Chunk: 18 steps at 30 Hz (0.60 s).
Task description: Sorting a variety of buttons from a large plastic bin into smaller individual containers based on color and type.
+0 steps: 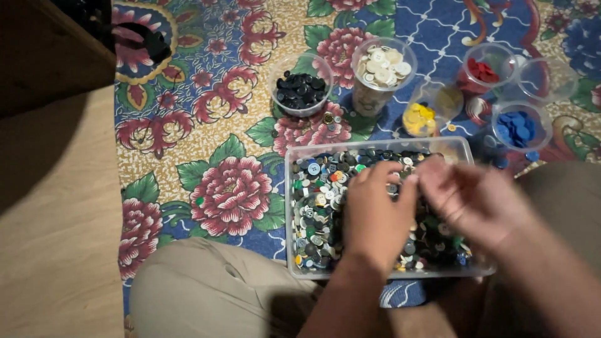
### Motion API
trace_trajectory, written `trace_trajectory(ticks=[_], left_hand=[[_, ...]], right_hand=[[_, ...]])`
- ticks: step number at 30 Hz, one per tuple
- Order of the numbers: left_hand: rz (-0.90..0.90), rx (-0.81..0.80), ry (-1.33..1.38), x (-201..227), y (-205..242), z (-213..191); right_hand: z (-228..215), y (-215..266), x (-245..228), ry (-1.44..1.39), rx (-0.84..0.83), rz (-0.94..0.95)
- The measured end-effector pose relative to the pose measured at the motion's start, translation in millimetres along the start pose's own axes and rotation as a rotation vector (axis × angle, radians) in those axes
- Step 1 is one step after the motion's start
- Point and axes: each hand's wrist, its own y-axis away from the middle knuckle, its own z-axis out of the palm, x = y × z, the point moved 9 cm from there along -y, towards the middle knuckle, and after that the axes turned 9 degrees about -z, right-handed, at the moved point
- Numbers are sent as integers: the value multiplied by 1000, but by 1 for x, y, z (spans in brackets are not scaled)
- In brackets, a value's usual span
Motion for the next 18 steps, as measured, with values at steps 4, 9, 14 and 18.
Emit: trace_trajectory(ticks=[4, 9, 14, 18], left_hand=[[70, 77, -60, -17, -9, -9], [87, 60, -60, -19, -17, -1], [106, 63, -99, -17, -25, 4], [61, 10, -219, -19, -23, 2]], right_hand=[[29, -24, -70, -528, 102, -71], [38, -87, -160, -422, -415, -437], [1, -111, -149, -318, -513, -439], [14, -6, -103, 112, 30, -492]])
